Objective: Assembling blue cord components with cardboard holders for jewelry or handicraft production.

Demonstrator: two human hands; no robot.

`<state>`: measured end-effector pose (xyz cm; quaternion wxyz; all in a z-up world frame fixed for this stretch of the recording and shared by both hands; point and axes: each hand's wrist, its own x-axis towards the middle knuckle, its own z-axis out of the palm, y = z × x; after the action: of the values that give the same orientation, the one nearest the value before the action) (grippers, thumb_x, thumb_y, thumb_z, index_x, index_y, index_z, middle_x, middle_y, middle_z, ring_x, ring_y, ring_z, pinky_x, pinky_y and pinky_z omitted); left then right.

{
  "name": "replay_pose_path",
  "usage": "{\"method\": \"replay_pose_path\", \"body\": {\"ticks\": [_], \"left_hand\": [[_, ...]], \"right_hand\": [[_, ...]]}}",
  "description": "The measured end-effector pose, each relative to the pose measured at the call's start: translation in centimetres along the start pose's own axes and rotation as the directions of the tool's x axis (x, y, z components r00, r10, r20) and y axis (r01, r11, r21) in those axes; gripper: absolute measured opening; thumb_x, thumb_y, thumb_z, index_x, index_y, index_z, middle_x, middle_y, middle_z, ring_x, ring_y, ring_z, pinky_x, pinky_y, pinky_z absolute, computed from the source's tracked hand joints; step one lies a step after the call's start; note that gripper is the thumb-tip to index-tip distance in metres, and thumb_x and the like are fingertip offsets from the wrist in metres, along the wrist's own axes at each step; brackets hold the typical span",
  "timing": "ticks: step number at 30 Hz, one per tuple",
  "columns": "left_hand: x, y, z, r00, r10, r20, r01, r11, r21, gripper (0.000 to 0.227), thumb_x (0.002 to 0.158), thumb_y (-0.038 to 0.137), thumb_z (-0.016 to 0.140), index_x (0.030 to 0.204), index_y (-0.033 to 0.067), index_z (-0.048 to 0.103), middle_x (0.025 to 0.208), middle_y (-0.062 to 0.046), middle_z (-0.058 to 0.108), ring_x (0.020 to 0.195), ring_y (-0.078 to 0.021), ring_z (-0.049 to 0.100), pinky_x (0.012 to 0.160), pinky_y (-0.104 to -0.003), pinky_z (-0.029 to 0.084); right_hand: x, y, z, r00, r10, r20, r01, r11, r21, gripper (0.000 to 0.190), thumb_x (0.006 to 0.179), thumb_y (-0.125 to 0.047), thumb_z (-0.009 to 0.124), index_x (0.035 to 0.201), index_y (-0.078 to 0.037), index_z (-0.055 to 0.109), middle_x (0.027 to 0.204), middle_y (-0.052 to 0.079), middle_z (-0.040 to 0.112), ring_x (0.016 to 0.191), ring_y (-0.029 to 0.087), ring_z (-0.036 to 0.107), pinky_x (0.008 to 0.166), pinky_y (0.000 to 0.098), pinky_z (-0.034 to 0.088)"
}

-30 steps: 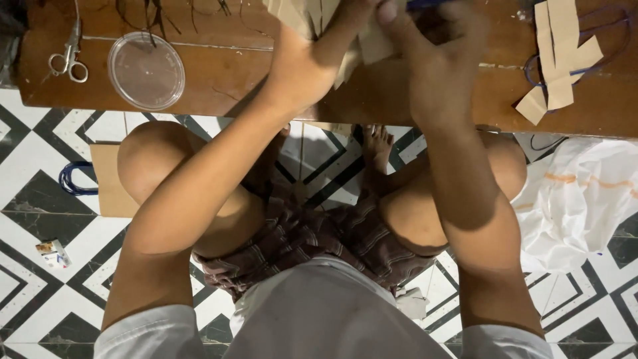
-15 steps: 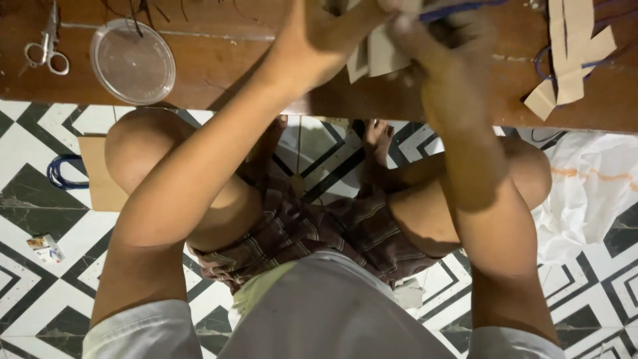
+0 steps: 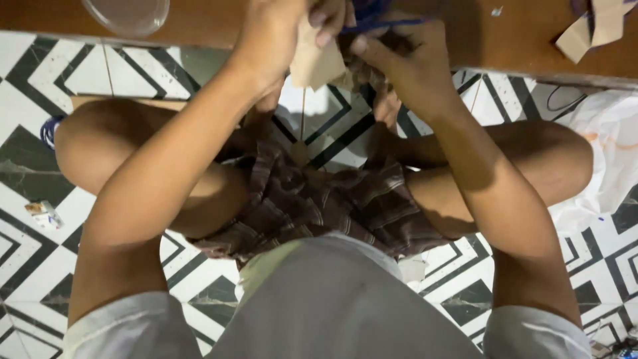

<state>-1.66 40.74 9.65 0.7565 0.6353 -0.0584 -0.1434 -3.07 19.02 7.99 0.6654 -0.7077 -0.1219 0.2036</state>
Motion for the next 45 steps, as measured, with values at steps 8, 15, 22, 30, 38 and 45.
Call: {"method": "replay_pose_path", "body": {"ticks": [8,15,22,30,38,45], "left_hand": [[-0.2,-2.2,0.8,0.998,0.050,0.040,-0.040,0.972,-0.232,0.025,0.101,0.025,0.050,0.096,0.0041,0.063,0.082,-0.008,0.062,0.065,-0.0129,0.049,0.065,-0.026,0.044],[4.4,0.9,0.6,0.992,0.038,0.124,0.018,0.908,-0.419,0.021,0.099,0.028,0.063,0.102,0.0076,0.060,0.076,-0.005,0.056,0.061,-0.0118,0.044,0.060,-0.026,0.039],[6.1,0.1,0.8,0.979,-0.124,0.164,0.187,0.872,-0.453,0.036,0.097,0.041,0.063,0.101,0.0049,0.059,0.061,0.005,0.038,0.052,-0.0054,0.031,0.054,-0.023,0.032],[7.3,-0.2,3.5,0.976,-0.147,0.163,0.196,0.919,-0.341,0.032,0.097,0.035,0.065,0.109,0.0053,0.064,0.071,0.001,0.054,0.055,-0.0080,0.042,0.053,-0.024,0.036],[7.7,-1.7,4.1,0.970,-0.083,0.228,0.208,0.770,-0.603,0.033,0.102,0.038,0.055,0.116,0.0081,0.055,0.078,-0.002,0.051,0.067,-0.0103,0.044,0.067,-0.024,0.034],[7.7,-1.5,4.8,0.956,-0.127,0.264,0.242,0.852,-0.465,0.033,0.098,0.035,0.058,0.115,0.0072,0.057,0.078,-0.002,0.054,0.068,-0.0107,0.044,0.067,-0.023,0.035]], "right_hand": [[-1.2,0.6,1.9,0.971,0.238,0.024,-0.234,0.965,-0.118,0.033,0.103,-0.030,0.066,0.101,0.002,0.067,0.075,0.013,0.070,0.028,0.014,0.046,0.021,0.0282,0.037],[-0.5,4.7,2.5,0.987,0.150,0.051,-0.149,0.988,-0.036,0.019,0.100,-0.015,0.069,0.092,0.002,0.072,0.082,0.006,0.069,0.069,0.011,0.060,0.066,0.0247,0.051],[-0.6,3.2,1.4,0.993,0.101,0.057,-0.092,0.985,-0.145,0.021,0.097,-0.020,0.070,0.089,-0.001,0.074,0.074,0.004,0.071,0.064,0.011,0.064,0.064,0.0244,0.053],[-1.9,-0.4,-13.7,0.946,-0.291,-0.141,0.051,0.564,-0.824,0.015,0.093,-0.005,0.078,0.106,0.004,0.077,0.092,0.017,0.076,0.067,0.024,0.067,0.062,0.0312,0.055],[-1.1,5.5,-23.9,0.874,-0.289,-0.391,-0.331,0.234,-0.914,0.060,0.089,-0.037,0.091,0.132,-0.002,0.069,0.120,0.019,0.069,0.102,0.040,0.065,0.084,0.0491,0.049],[0.2,5.4,-24.8,0.839,-0.359,-0.409,-0.245,0.423,-0.872,0.042,0.081,-0.009,0.095,0.114,-0.004,0.068,0.093,0.011,0.064,0.078,0.030,0.061,0.073,0.0424,0.051]]}}
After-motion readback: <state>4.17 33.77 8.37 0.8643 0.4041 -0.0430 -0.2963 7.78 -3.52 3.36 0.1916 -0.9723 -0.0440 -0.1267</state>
